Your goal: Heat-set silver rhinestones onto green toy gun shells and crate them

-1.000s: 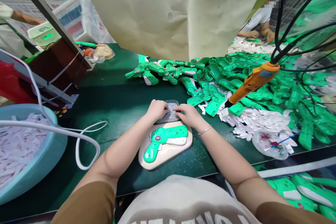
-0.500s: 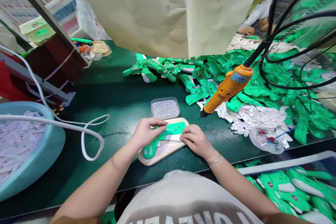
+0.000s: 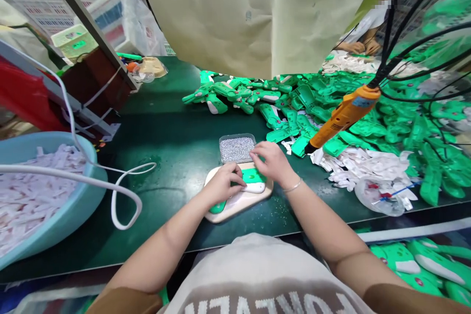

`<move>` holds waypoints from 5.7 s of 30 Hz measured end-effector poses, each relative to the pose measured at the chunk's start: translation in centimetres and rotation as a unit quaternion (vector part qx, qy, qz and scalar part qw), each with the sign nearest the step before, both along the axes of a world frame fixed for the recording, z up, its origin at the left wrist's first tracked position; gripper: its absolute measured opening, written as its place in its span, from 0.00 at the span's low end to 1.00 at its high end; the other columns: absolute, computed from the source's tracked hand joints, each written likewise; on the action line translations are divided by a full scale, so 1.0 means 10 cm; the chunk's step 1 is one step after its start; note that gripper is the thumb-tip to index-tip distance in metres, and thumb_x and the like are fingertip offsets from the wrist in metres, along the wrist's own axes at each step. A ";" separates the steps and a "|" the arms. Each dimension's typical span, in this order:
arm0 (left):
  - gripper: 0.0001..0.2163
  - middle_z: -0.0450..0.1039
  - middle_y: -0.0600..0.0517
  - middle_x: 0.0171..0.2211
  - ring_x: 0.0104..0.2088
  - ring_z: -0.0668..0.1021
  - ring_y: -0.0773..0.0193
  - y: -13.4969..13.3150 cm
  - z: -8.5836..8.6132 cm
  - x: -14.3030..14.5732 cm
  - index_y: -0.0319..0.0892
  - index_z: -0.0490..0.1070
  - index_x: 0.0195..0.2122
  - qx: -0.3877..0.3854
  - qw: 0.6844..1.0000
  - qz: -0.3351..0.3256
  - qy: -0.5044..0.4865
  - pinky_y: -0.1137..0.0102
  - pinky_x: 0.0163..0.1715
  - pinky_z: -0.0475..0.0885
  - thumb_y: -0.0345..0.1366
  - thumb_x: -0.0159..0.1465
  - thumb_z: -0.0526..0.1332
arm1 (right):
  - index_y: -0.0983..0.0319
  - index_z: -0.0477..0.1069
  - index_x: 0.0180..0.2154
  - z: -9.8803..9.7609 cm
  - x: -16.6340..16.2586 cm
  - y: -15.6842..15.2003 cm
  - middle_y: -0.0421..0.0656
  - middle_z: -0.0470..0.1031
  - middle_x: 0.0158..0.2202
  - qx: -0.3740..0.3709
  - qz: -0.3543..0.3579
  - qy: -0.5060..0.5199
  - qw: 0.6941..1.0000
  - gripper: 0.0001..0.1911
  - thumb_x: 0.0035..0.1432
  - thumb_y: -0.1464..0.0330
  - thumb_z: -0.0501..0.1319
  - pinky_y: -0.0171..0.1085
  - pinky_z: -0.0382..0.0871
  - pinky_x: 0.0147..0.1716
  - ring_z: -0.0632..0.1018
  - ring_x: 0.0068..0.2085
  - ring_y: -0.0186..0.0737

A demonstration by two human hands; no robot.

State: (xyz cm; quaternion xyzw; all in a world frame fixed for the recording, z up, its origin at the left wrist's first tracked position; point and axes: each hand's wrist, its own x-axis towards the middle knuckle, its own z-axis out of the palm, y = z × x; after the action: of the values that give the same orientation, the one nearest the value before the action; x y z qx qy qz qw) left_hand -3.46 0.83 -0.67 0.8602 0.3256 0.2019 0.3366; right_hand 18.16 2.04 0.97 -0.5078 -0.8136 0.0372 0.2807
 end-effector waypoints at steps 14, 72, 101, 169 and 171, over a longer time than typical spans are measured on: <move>0.03 0.80 0.47 0.30 0.41 0.77 0.50 1.09 0.13 0.25 0.42 0.77 0.24 0.076 0.962 0.118 0.234 0.57 0.48 0.61 0.29 0.53 0.67 | 0.62 0.78 0.43 0.17 -0.26 0.51 0.51 0.83 0.44 -0.242 -0.076 -0.166 0.953 0.13 0.65 0.71 0.54 0.43 0.59 0.45 0.79 0.47 0.49; 0.15 0.68 0.63 0.19 0.22 0.72 0.67 0.11 0.21 -0.52 0.44 0.64 0.23 -0.302 0.939 0.156 0.052 0.75 0.22 0.66 0.25 0.38 0.69 | 0.60 0.80 0.33 -0.11 -0.71 -0.06 0.43 0.81 0.37 -0.188 0.189 0.058 0.962 0.04 0.61 0.73 0.66 0.40 0.64 0.46 0.77 0.40 0.40; 0.09 0.81 0.50 0.32 0.36 0.81 0.58 1.00 0.15 0.16 0.42 0.82 0.30 0.072 0.985 0.104 0.117 0.69 0.37 0.72 0.25 0.52 0.63 | 0.62 0.79 0.32 -0.07 -0.72 -0.04 0.43 0.82 0.35 -0.157 0.195 0.023 0.968 0.05 0.61 0.73 0.66 0.39 0.63 0.42 0.78 0.38 0.40; 0.22 0.70 0.47 0.60 0.60 0.70 0.46 -0.25 -0.08 -0.03 0.50 0.74 0.58 -0.006 0.985 0.160 0.066 0.50 0.61 0.64 0.38 0.60 0.67 | 0.59 0.68 0.28 0.10 -0.29 -0.49 0.37 0.62 0.21 -0.142 0.141 0.641 0.741 0.34 0.51 0.34 0.58 0.33 0.54 0.13 0.62 0.17 0.31; 0.24 0.70 0.47 0.60 0.61 0.70 0.46 -0.25 -0.07 -0.03 0.50 0.74 0.58 -0.009 0.985 0.160 0.067 0.50 0.61 0.64 0.38 0.59 0.67 | 0.58 0.67 0.28 0.18 -0.33 -0.40 0.37 0.62 0.22 -0.140 0.144 0.641 0.741 0.36 0.49 0.31 0.55 0.33 0.55 0.13 0.63 0.17 0.31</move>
State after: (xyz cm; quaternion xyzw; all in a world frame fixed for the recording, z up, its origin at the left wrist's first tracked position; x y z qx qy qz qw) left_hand -3.75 -1.70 -1.41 0.8056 0.4828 0.1921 0.2846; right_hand 14.91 -1.99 2.81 -0.2745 -0.4908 0.5075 0.6528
